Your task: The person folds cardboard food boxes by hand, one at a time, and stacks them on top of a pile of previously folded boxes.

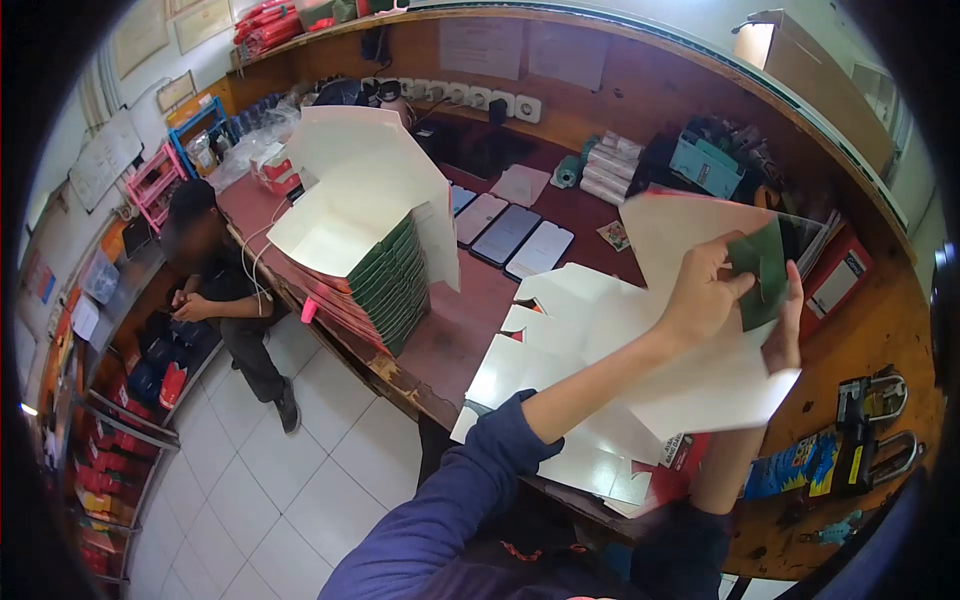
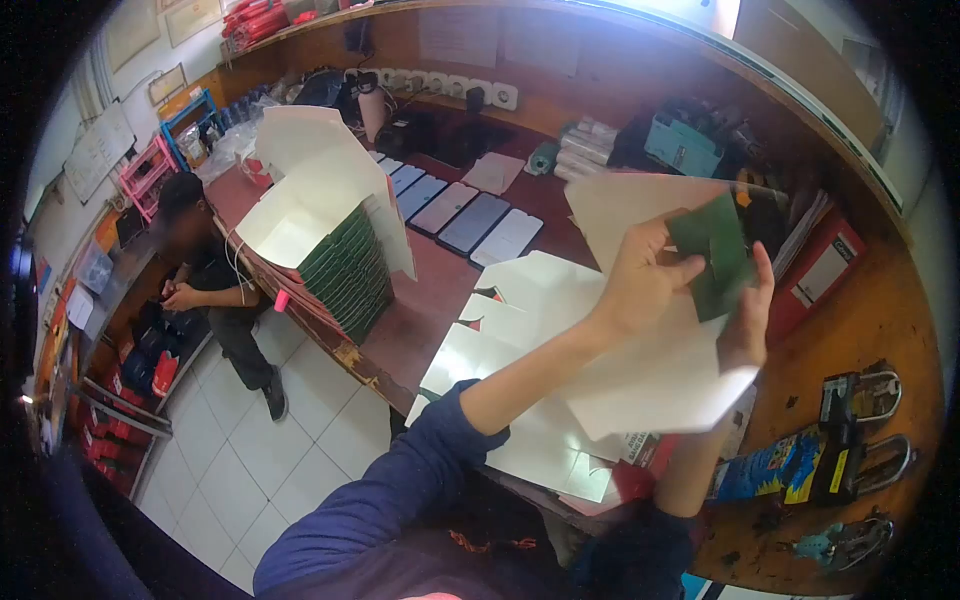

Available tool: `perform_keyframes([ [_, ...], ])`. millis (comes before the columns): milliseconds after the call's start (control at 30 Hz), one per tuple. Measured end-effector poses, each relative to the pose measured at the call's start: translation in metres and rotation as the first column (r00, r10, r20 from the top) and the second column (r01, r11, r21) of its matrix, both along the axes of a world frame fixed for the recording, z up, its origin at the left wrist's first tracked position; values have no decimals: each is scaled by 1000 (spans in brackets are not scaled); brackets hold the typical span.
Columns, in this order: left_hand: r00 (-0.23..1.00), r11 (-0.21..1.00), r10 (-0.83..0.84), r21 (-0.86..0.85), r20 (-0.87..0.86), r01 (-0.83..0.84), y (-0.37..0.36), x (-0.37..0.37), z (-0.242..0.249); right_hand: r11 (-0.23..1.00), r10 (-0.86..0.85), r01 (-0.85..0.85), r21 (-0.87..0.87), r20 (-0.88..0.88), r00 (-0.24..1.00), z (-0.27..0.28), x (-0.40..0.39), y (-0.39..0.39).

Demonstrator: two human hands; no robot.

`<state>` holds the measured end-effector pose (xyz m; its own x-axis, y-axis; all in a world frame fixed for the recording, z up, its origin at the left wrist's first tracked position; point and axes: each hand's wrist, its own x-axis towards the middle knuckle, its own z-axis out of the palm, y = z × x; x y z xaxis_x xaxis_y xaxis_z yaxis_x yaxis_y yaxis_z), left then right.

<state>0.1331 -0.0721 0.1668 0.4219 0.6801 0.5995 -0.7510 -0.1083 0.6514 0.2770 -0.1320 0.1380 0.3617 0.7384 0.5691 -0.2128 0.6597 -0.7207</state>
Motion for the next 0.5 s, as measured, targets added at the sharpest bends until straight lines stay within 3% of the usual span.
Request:
perform_keyframes([
  [33, 997, 997, 50, 69, -55, -46, -1, -2, -2, 981, -189, 192, -5, 141, 972, -17, 13, 9],
  [67, 989, 986, 102, 141, -107, -86, -1, -4, -3, 908, -410, 409, -87, 6, 912, -20, 4, 20],
  [100, 976, 961, 215, 188, -32, -205, 2, 5, -10, 944, -298, 294, 152, 9, 954, -27, -8, 19],
  [167, 752, 669, 650, 390, 107, -633, 6, 8, -10, 926, -346, 292, 240, 226, 911, -18, -19, 16],
  [200, 981, 998, 40, -43, -189, -49, 4, -7, -3, 925, -359, 304, 226, 264, 895, -10, -28, 10],
  [233, 998, 981, 41, -190, -41, -48, -4, -11, 9, 882, -458, 343, 323, 413, 787, -2, -30, 6],
  [300, 992, 998, 54, -34, -114, -58, 16, -16, 8, 918, -396, 305, 254, 603, 692, 22, -53, -11],
  [333, 992, 998, 52, -37, -116, -57, 21, -20, 9, 918, -396, 307, 250, 603, 693, 28, -56, -17],
  [400, 996, 996, -90, 15, 20, 90, 27, -25, 10, 973, -229, 161, 165, 753, 617, 34, -58, -26],
  [500, 999, 999, -37, -13, 26, 37, 13, -21, 13, 946, -307, 271, 178, 760, 573, 34, -55, -31],
])
